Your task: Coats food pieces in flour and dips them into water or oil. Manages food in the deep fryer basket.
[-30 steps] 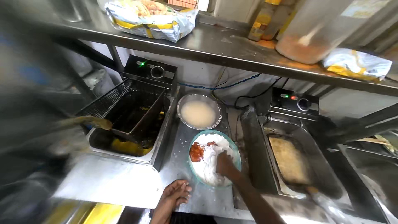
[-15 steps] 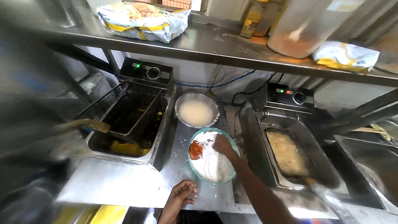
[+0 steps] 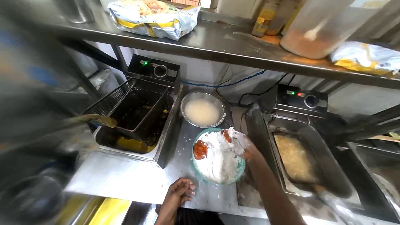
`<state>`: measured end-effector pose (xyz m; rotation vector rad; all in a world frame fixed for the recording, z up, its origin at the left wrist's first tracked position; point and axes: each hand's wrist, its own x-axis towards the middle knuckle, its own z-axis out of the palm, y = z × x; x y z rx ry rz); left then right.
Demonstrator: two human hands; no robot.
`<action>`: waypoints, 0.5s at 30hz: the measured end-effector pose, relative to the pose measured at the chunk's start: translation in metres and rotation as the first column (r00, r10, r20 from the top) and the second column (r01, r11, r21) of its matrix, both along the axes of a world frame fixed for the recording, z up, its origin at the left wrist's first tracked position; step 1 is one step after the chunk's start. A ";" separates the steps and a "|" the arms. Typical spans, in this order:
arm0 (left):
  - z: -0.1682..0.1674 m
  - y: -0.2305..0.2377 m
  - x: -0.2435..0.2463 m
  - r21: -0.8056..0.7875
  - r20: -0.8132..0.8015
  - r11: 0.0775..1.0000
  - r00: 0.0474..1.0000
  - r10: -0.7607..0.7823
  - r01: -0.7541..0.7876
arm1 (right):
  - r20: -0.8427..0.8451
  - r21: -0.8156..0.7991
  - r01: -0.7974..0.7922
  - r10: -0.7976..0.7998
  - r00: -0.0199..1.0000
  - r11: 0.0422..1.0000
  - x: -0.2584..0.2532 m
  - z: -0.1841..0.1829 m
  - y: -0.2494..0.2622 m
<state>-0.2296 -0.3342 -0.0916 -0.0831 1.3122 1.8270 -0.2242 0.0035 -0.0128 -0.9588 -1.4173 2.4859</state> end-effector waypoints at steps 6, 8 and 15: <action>0.004 0.007 0.001 0.028 -0.007 0.999 0.999 -0.041 0.041 | 0.255 0.145 0.091 -0.126 0.959 0.985 -0.006 -0.030 -0.010; 0.002 0.006 0.002 0.025 -0.004 0.999 0.999 -0.032 0.032 | 0.355 0.322 -0.069 -0.052 0.933 0.944 -0.008 -0.024 -0.009; -0.004 0.001 0.002 0.014 0.019 1.000 1.000 -0.012 0.011 | 0.782 0.592 -0.752 0.018 0.623 0.290 -0.028 0.019 -0.027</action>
